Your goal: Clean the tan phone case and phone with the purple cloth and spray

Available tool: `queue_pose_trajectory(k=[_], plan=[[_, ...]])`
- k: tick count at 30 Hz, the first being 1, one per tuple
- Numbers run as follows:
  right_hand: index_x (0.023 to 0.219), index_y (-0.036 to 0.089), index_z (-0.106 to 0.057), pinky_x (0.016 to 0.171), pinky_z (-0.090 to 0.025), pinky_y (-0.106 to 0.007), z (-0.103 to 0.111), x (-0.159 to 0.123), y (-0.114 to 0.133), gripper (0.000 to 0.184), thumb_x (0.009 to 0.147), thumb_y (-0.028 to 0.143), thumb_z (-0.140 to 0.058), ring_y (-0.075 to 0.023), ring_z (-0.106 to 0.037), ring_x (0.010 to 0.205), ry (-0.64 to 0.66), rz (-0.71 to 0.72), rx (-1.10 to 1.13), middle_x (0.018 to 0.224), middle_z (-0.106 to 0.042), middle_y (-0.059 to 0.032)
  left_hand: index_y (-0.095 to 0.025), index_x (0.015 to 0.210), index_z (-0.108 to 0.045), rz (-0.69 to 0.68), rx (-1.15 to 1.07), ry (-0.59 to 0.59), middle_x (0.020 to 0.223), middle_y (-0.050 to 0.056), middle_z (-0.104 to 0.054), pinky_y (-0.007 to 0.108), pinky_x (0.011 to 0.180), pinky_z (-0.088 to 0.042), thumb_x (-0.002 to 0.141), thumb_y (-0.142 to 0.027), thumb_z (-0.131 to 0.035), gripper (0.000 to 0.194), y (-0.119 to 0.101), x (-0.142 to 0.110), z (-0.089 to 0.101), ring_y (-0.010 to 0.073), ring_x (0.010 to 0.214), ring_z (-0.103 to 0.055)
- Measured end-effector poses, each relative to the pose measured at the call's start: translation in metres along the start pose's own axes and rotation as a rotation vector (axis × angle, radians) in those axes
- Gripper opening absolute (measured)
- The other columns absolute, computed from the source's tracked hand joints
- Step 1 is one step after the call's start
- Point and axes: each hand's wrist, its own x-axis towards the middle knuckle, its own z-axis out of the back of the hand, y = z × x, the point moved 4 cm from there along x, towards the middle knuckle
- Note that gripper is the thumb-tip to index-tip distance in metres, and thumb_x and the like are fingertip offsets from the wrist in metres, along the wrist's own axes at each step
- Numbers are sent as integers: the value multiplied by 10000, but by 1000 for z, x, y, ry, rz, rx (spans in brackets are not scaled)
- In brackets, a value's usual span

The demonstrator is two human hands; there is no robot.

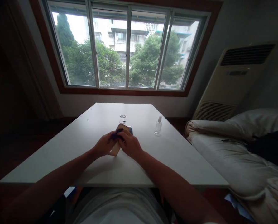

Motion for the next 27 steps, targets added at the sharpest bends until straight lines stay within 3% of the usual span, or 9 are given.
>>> queue_pose_trajectory(k=[13, 27], plan=[[1135, 239, -625, 806, -542, -340, 2, 1, -2, 234, 920, 166, -567, -204, -629, 956, 23, -29, 46, 1121, -628, -73, -197, 1160, -634, 107, -63, -110, 1025, 26, -710, 291, 808, -484, 877, -175, -532, 302, -2, -7, -15, 192, 911, -654], [1117, 240, -635, 825, -546, -345, 3, 0, -13, 239, 902, 153, -578, -202, -631, 986, 25, -87, 129, 1119, -637, -69, -190, 1141, -639, 145, -89, -138, 1021, 33, -713, 300, 826, -493, 876, -189, -549, 280, 5, -5, -21, 198, 908, -655]])
